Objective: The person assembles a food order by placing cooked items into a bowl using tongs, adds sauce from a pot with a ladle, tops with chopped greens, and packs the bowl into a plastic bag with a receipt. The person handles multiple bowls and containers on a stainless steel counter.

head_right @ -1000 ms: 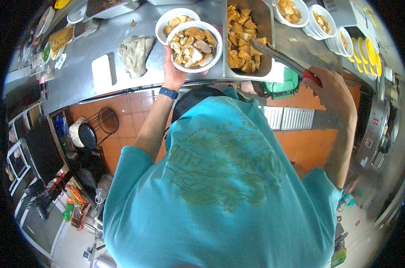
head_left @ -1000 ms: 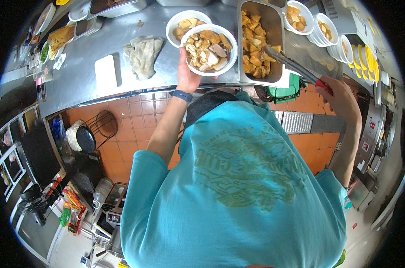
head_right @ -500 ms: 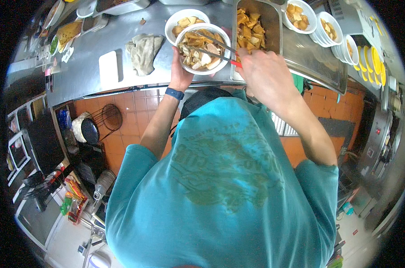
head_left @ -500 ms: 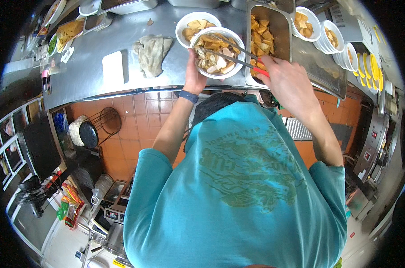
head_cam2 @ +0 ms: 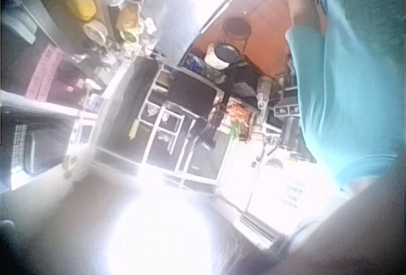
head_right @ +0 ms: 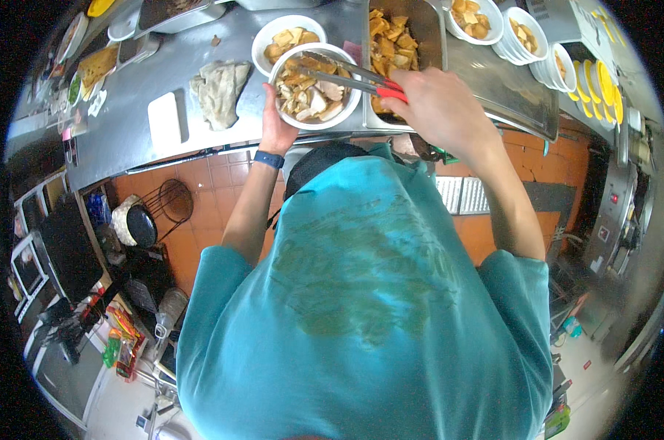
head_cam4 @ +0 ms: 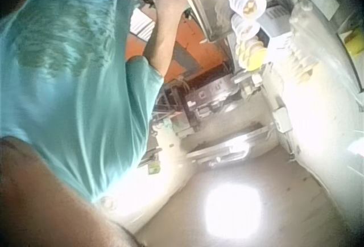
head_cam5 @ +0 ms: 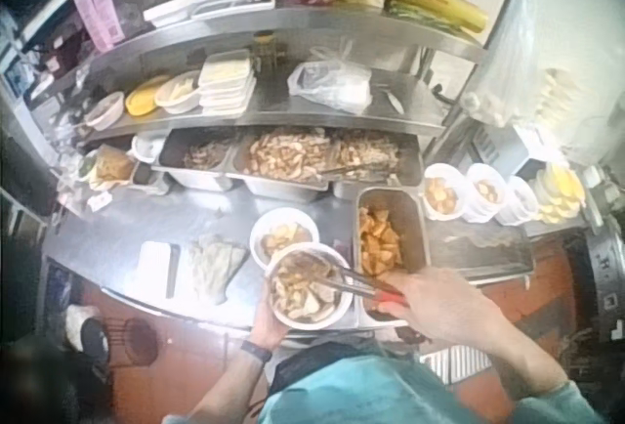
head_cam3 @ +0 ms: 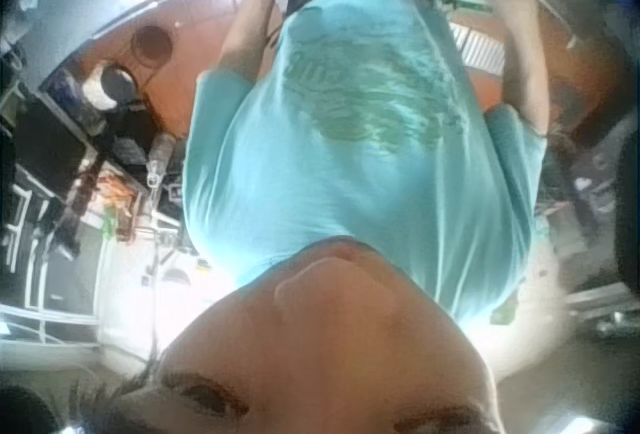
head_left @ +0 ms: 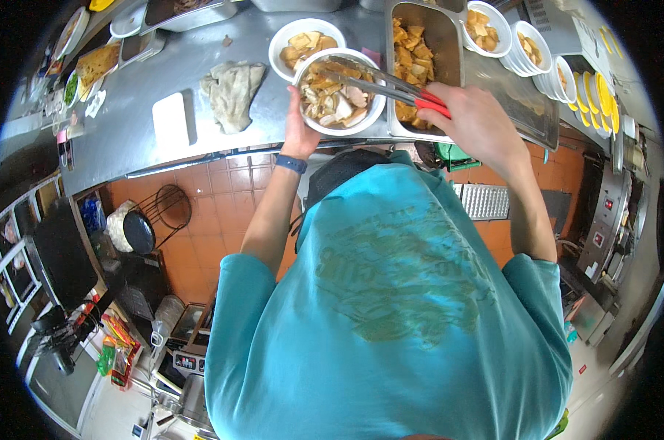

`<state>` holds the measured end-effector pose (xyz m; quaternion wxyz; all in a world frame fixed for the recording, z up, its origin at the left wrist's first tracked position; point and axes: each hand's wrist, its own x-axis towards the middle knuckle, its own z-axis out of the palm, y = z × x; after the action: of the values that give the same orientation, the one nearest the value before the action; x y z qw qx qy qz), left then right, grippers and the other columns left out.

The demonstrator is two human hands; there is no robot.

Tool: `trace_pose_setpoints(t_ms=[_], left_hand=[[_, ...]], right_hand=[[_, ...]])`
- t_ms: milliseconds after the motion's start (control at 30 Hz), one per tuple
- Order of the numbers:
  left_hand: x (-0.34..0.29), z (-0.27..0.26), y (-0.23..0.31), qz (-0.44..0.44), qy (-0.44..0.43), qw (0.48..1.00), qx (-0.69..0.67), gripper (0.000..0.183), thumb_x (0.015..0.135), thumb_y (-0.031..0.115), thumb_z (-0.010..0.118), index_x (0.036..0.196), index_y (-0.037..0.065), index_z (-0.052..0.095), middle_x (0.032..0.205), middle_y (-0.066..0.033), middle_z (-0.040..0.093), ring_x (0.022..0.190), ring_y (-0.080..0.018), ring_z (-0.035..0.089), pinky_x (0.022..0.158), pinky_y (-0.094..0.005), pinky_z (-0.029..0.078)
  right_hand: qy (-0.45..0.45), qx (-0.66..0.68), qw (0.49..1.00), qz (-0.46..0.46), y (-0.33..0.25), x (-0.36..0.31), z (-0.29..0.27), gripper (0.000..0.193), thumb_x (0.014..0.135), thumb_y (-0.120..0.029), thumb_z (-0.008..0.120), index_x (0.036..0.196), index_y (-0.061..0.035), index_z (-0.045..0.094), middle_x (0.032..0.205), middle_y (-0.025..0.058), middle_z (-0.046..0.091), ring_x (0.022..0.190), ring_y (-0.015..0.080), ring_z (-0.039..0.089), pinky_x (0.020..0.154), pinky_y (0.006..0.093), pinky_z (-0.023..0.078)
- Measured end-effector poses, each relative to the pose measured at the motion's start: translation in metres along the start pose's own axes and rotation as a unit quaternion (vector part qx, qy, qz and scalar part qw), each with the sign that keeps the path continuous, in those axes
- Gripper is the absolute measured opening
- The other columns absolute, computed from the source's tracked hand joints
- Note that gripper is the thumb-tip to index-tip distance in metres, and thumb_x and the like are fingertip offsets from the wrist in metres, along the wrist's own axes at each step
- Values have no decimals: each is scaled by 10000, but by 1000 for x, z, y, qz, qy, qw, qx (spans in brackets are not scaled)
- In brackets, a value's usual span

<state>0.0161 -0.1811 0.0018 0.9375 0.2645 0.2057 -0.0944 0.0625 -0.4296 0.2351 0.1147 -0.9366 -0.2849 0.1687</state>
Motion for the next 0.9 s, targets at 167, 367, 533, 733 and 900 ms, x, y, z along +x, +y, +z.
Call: trace_pose_setpoints(t_ms=[167, 367, 533, 733, 900], left_hand=[[-3, -3, 1, 8, 20, 1000, 8, 717, 978, 615, 392, 1476, 100, 355, 1487, -90, 439, 1355, -271, 435, 1123, -440, 360], [-2, 1, 0, -8, 14, 1000, 3, 705, 989, 613, 359, 1483, 110, 346, 1500, -99, 421, 1364, -282, 425, 1125, -458, 356], [-2, 1, -1, -16, 20, 1000, -2, 703, 993, 604, 359, 1489, 106, 337, 1512, -103, 405, 1378, -284, 406, 1136, -459, 338], [-4, 1, 2, -19, 12, 1000, -3, 713, 993, 607, 355, 1492, 100, 327, 1518, -106, 397, 1383, -287, 397, 1141, -458, 329], [-6, 0, 5, -13, 21, 1000, 0, 719, 990, 617, 343, 1495, 106, 323, 1517, -106, 396, 1382, -286, 397, 1141, -457, 332]], right_hand=[[69, 13, 985, 160, 44, -45, -26, 275, 943, -271, 618, 1042, -17, 653, 760, 178, 661, 682, 309, 665, 655, 419, 492], [-6, -135, 972, 192, 87, -32, -1, 296, 932, -264, 607, 948, 29, 650, 856, 255, 667, 875, 427, 651, 767, 500, 494], [1, -61, 976, 207, 89, -9, 22, 365, 949, -313, 591, 902, 45, 644, 778, 230, 672, 809, 411, 668, 738, 493, 505], [-52, 12, 960, 274, 104, 29, 38, 411, 959, -351, 576, 879, 46, 645, 719, 205, 668, 742, 385, 674, 713, 469, 516], [116, -67, 963, 236, 121, -1, 44, 448, 964, -374, 559, 848, 51, 645, 636, 192, 647, 645, 367, 662, 667, 452, 518]])
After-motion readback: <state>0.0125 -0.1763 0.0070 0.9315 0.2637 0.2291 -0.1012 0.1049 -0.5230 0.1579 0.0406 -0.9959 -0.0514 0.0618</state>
